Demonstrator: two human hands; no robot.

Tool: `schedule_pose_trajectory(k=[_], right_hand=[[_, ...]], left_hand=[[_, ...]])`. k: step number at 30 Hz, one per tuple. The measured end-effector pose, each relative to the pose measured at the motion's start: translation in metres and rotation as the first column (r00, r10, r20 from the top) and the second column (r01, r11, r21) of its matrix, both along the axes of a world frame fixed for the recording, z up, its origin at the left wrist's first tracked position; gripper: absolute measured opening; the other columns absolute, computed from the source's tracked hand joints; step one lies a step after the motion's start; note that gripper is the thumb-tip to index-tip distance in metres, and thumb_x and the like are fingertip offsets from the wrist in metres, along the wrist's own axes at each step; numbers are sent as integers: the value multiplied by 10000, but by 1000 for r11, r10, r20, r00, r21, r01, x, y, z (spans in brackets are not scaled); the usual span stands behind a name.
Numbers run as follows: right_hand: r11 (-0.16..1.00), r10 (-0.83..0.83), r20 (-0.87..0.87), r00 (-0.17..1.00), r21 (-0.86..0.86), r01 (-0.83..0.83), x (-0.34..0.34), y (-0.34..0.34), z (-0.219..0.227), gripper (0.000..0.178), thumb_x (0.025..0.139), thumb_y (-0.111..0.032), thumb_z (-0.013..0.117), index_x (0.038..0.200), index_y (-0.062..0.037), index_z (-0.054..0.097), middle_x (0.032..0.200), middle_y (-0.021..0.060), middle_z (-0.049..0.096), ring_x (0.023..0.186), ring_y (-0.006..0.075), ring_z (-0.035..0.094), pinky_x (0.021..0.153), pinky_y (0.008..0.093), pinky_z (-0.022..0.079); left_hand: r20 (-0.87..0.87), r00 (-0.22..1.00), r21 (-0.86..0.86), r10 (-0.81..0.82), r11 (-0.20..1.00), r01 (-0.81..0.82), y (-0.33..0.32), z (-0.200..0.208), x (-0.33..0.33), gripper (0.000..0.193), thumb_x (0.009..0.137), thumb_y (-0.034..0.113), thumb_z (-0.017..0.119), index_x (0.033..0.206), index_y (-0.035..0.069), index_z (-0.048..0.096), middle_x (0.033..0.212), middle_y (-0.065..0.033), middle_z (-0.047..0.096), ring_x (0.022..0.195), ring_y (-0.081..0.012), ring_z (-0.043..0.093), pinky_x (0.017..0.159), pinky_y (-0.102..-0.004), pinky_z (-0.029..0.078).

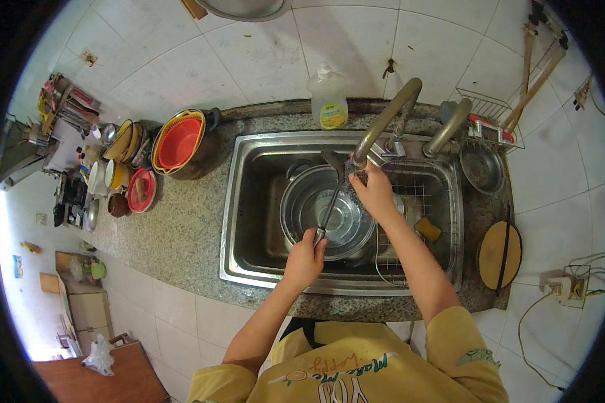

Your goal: The person washes a metal ladle and a large metal pot in a kitchen sink. They use a sponge and running water to scrub the items, rinsing them thoroughly before placing the ladle on a drying rack and continuing to clean the pot.

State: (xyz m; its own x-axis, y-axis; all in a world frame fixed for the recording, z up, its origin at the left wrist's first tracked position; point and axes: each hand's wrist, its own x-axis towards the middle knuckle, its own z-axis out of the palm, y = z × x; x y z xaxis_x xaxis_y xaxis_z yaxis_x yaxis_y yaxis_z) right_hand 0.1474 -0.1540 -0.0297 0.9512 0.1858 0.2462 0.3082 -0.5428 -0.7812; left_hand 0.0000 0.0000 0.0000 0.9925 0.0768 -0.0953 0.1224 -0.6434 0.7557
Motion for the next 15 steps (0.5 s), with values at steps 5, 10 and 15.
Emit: schedule_pose_trajectory(k=[5, 10, 15], right_hand=[[989, -75, 100, 992, 132, 61, -3, 0, 1, 192, 696, -133, 637, 850, -44, 565, 819, 108, 587, 792, 280, 561, 710, 350, 433], [975, -77, -82, 994, 200, 92, -14, 4, 9, 211, 705, -156, 626, 879, -48, 571, 793, 118, 595, 771, 280, 571, 678, 347, 441], [985, -105, -20, 994, 137, 107, -5, -2, 5, 208, 729, -202, 609, 893, -75, 615, 775, 112, 593, 755, 277, 572, 646, 342, 440]], left_hand=[[-7, 1000, 28, -18, 999, 18, -4, 5, 4, 236, 815, 129, 524, 967, -39, 458, 746, -253, 557, 708, -423, 541, 567, -407, 432], [12, 1000, 35, -11, 999, 11, -6, 0, 3, 237, 811, 127, 525, 973, -34, 465, 744, -252, 560, 702, -421, 545, 566, -417, 432], [5, 1000, 46, -24, 999, 24, -6, 6, 5, 247, 815, 138, 520, 982, -35, 466, 755, -261, 560, 716, -425, 546, 578, -422, 435]])
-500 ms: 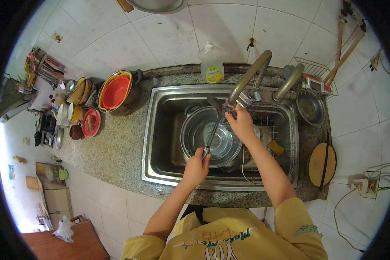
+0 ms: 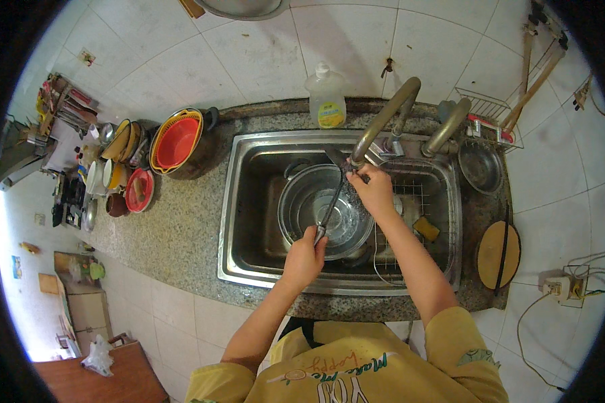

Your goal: The person washes a metal ladle and a large metal pot in a kitchen sink. They use a sponge and running water to scrub the items, rinsing them thoroughly before placing the ladle on a drying rack and continuing to clean the pot.

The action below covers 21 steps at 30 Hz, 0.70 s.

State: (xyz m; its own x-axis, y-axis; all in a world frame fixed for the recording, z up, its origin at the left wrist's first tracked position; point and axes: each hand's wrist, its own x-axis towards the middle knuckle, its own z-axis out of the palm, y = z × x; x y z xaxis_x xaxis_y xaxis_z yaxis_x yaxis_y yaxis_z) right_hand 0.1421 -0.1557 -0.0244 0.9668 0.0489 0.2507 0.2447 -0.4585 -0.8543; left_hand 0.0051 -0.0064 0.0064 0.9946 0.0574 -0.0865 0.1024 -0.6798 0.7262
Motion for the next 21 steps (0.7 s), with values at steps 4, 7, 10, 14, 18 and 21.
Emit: schedule_pose_trajectory(k=[4, 7, 10, 14, 18, 21], right_hand=[[996, 25, 3, 1000, -81, -24, -12, 8, 12, 189, 719, -246, 626, 814, -85, 655, 736, 91, 587, 716, 258, 568, 624, 335, 436], [987, 124, -32, 992, -97, -127, -27, 12, 11, 178, 702, -202, 645, 819, -69, 659, 713, 92, 586, 695, 234, 572, 617, 315, 435], [975, 187, 27, 982, -129, -182, -26, 13, 3, 168, 714, -260, 622, 771, -106, 659, 713, 75, 573, 686, 251, 557, 579, 345, 434], [968, 48, -1, 999, -247, -47, -1, 5, -1, 151, 713, -241, 607, 769, -114, 665, 750, 79, 591, 706, 264, 567, 605, 338, 447], [975, 172, 64, 983, -156, -161, -18, 15, -11, 144, 694, -241, 619, 746, -113, 660, 767, 76, 598, 707, 261, 564, 602, 340, 447], [965, 184, 50, 982, -197, -171, -13, 9, -13, 134, 688, -230, 623, 732, -107, 655, 746, 68, 592, 717, 256, 560, 602, 348, 443]], left_hand=[[1, 1000, 18, 31, 999, -31, 1, -7, -1, 250, 817, 147, 516, 979, -36, 466, 754, -263, 559, 720, -426, 545, 578, -430, 431], [49, 998, 3, 36, 999, -36, 2, -16, 0, 252, 822, 160, 503, 974, -36, 460, 702, -268, 549, 681, -434, 534, 566, -467, 417], [45, 999, 17, 2, 1000, -3, 5, -16, -2, 258, 821, 165, 504, 978, -35, 460, 680, -268, 545, 662, -438, 530, 559, -481, 411], [44, 999, 9, -1, 1000, 1, 7, -22, -8, 265, 816, 166, 512, 988, -30, 462, 688, -265, 546, 668, -436, 531, 556, -481, 407], [49, 998, -26, 31, 999, -30, 7, -19, -7, 266, 810, 152, 518, 993, -32, 458, 697, -271, 543, 679, -433, 533, 557, -481, 403], [7, 1000, -6, 8, 1000, -8, 11, -21, -8, 276, 812, 144, 522, 999, -50, 460, 727, -275, 547, 704, -427, 540, 571, -452, 417]])
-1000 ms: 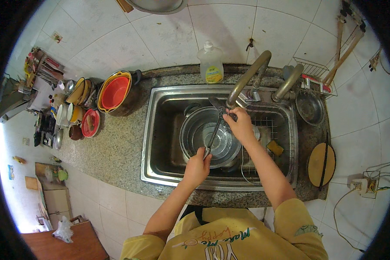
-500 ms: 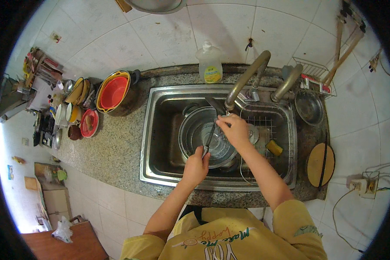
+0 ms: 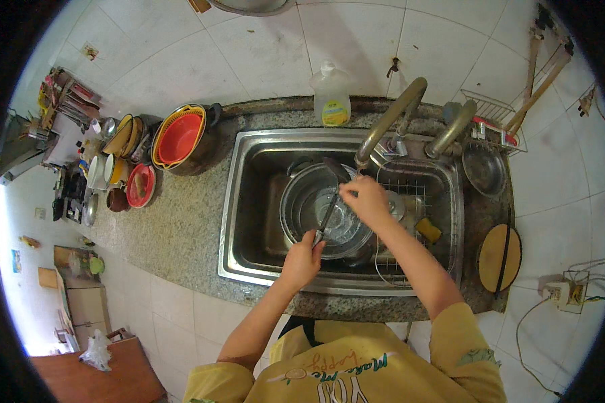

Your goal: The person washes a metal ladle and a large metal pot in a kitchen sink. They use a sponge and running water to scrub the items, rinsing them thoroughly before placing the ladle on a drying rack and continuing to clean the pot.

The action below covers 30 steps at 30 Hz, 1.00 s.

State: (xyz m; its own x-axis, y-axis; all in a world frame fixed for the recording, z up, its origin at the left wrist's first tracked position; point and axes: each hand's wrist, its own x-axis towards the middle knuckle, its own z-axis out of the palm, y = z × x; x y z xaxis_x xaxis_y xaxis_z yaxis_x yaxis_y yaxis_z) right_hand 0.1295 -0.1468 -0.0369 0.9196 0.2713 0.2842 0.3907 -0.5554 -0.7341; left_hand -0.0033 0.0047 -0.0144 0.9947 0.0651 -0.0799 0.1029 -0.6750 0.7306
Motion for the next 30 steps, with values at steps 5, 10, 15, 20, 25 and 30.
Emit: schedule_pose_trajectory(k=[5, 10, 15, 20, 25, 30], right_hand=[[998, 41, -35, 999, -55, -43, -12, 8, 15, 132, 693, -224, 616, 695, -95, 644, 693, 71, 575, 725, 263, 550, 610, 368, 439], [998, 20, -43, 999, -66, -23, 4, -4, 16, 125, 694, -228, 615, 694, -109, 650, 735, 65, 579, 736, 261, 550, 606, 371, 441], [984, 120, -69, 990, -125, -128, -11, 9, 19, 136, 687, -246, 624, 721, -117, 653, 764, 63, 587, 731, 258, 562, 648, 363, 453], [994, 104, -89, 991, 50, -100, -13, 8, 19, 152, 693, -233, 610, 704, -86, 643, 746, 78, 607, 745, 262, 573, 641, 349, 450], [995, -56, -119, 991, 75, 65, 11, -4, 19, 140, 693, -232, 621, 725, -99, 649, 779, 73, 607, 739, 261, 577, 642, 335, 450], [999, 21, -82, 996, 49, -17, -3, 0, 25, 132, 685, -223, 630, 729, -98, 639, 754, 69, 593, 767, 255, 569, 662, 338, 445]], left_hand=[[-41, 999, -22, -3, 1000, 2, 0, 9, 1, 300, 818, 150, 529, 1001, -79, 468, 761, -277, 556, 732, -418, 553, 583, -394, 441], [-3, 1000, -28, -3, 1000, 2, 1, 5, -1, 273, 819, 149, 524, 986, -60, 470, 721, -264, 555, 695, -411, 554, 561, -409, 429], [7, 1000, -46, 22, 999, -22, 0, 4, 1, 286, 822, 155, 525, 996, -68, 477, 701, -253, 553, 670, -385, 571, 547, -372, 431], [4, 1000, -36, 22, 999, -22, 3, 6, 1, 303, 820, 157, 532, 1015, -69, 475, 731, -260, 552, 683, -372, 578, 562, -367, 432], [21, 1000, -80, 18, 997, -16, -4, 14, 2, 303, 815, 152, 537, 1011, -70, 474, 766, -263, 557, 711, -390, 569, 580, -363, 439], [28, 1000, -69, 0, 998, 2, 4, 10, 1, 282, 816, 155, 538, 1004, -45, 475, 752, -250, 558, 687, -395, 562, 566, -362, 435]])
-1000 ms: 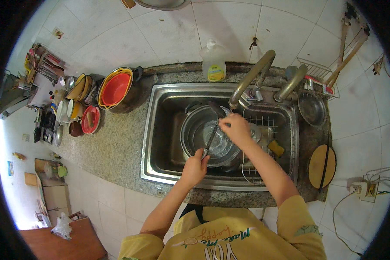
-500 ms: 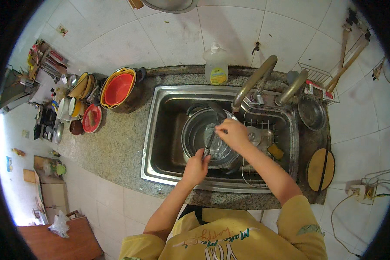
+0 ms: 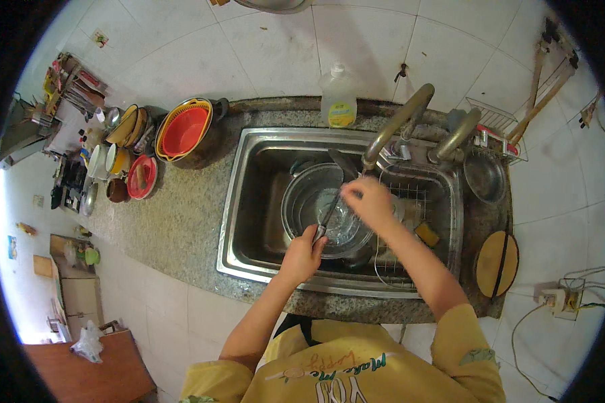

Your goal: The person washes a metal ladle and a large metal pot in a kitchen sink. They use a sponge and running water to scrub the items, rinsing them thoroughly before placing the ladle on a drying rack and continuing to clean the pot.

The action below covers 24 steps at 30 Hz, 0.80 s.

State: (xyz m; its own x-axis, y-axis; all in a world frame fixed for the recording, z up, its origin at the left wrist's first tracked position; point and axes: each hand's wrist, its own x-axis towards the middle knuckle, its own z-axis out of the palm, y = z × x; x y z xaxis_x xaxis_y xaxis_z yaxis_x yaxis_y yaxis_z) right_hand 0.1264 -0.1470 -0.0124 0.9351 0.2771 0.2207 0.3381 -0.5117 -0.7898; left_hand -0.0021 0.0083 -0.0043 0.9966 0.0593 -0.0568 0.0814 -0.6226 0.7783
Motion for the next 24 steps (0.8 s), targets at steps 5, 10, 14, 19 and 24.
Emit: schedule_pose_trajectory(k=[5, 10, 14, 19, 24], right_hand=[[964, -253, 171, 952, 124, 234, 46, -33, 3, 168, 684, -198, 637, 827, -110, 644, 781, 105, 599, 755, 273, 558, 676, 351, 441], [999, 50, 328, 943, -22, -45, 14, -5, 18, 205, 719, -227, 627, 894, -121, 629, 835, 106, 579, 822, 287, 516, 746, 358, 416], [998, -45, 194, 980, 41, 38, 40, -11, -1, 229, 732, -242, 617, 917, -106, 621, 877, 132, 554, 834, 294, 512, 748, 360, 418], [1000, 25, 233, 972, 6, -27, 32, 9, 12, 223, 703, -240, 634, 880, -104, 634, 842, 101, 555, 832, 288, 521, 732, 365, 424], [972, 233, -9, 973, -29, -233, 55, 12, -12, 135, 726, -218, 597, 776, -102, 643, 733, 50, 594, 697, 199, 567, 652, 311, 450]], left_hand=[[-2, 999, -21, -36, 999, 36, -3, 10, 1, 269, 816, 162, 542, 989, -36, 487, 683, -218, 550, 582, -324, 559, 527, -328, 422], [-45, 999, -181, -14, 983, 6, -9, 8, -5, 287, 814, 167, 546, 1009, -36, 492, 626, -169, 541, 521, -184, 520, 503, -297, 402], [-38, 997, -104, -61, 993, 57, -3, 15, -9, 299, 814, 174, 545, 1010, -46, 491, 626, -169, 540, 521, -192, 518, 505, -296, 402], [-42, 992, -102, -117, 989, 112, 6, 14, -10, 309, 815, 188, 546, 1016, -40, 490, 627, -175, 536, 518, -202, 517, 507, -305, 404], [-85, 978, -78, -189, 980, 182, -2, 16, -14, 295, 819, 190, 541, 1002, -33, 482, 675, -209, 548, 586, -303, 546, 528, -349, 409]])
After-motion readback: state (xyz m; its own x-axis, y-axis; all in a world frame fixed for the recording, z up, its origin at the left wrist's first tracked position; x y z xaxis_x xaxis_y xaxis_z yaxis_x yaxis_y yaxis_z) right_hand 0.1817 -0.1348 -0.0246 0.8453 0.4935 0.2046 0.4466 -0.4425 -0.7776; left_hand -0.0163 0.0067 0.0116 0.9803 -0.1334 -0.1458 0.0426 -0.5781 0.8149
